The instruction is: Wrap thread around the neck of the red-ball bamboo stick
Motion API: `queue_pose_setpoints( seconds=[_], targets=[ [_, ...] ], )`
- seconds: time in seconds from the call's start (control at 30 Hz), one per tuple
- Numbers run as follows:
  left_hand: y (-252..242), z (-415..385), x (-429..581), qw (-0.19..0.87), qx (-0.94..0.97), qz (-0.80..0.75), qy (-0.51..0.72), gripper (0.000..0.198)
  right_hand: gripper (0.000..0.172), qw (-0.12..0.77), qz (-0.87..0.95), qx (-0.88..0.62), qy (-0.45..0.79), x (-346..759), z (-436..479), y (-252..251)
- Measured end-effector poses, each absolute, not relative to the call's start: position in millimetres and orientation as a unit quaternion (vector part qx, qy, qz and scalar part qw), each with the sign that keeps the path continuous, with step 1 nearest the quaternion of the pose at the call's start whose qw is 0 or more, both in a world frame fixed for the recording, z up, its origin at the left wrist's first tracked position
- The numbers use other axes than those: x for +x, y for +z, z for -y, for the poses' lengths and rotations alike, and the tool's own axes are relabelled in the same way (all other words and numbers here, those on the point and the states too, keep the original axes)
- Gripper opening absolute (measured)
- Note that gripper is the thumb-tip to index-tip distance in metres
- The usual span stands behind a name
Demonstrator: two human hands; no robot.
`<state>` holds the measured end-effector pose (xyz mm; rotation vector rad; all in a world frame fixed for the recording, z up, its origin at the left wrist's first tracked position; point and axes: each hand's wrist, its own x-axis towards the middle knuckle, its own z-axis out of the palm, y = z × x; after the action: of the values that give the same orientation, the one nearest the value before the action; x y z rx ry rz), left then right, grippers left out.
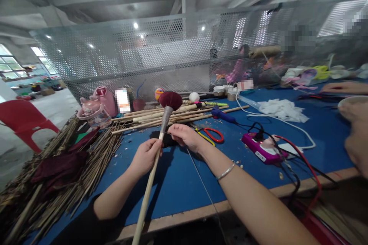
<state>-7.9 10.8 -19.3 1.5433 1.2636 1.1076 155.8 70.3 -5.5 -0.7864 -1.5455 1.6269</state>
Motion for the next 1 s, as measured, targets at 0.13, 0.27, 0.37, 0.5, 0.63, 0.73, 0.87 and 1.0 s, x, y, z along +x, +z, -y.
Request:
queue_pose_setpoints(
  seconds=[0.13, 0.27, 0.37, 0.5, 0.63, 0.73, 0.87, 1.0],
  targets=[
    [-25, -15, -10, 0.485, 0.574, -0.468, 0.465, 0.037, 0.028, 0.382, 0.617, -0.304, 0.617, 157, -69, -6],
    [-26, -13, -7, 0.535, 0.545, -0.431, 0.481, 0.038, 0.028, 0.385, 0.616, -0.313, 0.612, 155, -68, -9],
    [-24, -9, -4, 0.59, 0.507, -0.393, 0.491, 0.035, 0.028, 0.4, 0.609, -0.329, 0.602, 154, -68, -7],
    [-17, -5, 0, 0.653, 0.456, -0.352, 0.492, 0.033, 0.029, 0.428, 0.609, -0.328, 0.581, 154, -68, -6],
    [-10, -1, 0, 0.712, 0.41, -0.308, 0.479, 0.03, 0.029, 0.431, 0.604, -0.294, 0.603, 152, -69, -8],
    [-8, 1, -3, 0.756, 0.391, -0.266, 0.453, 0.029, 0.03, 0.43, 0.576, -0.254, 0.647, 149, -69, -10],
    [-9, 3, -7, 0.798, 0.365, -0.243, 0.413, 0.031, 0.033, 0.418, 0.54, -0.203, 0.702, 149, -67, -10],
    [-10, 7, -5, 0.839, 0.331, -0.202, 0.381, 0.032, 0.038, 0.392, 0.524, -0.155, 0.74, 153, -69, -10]
  ],
)
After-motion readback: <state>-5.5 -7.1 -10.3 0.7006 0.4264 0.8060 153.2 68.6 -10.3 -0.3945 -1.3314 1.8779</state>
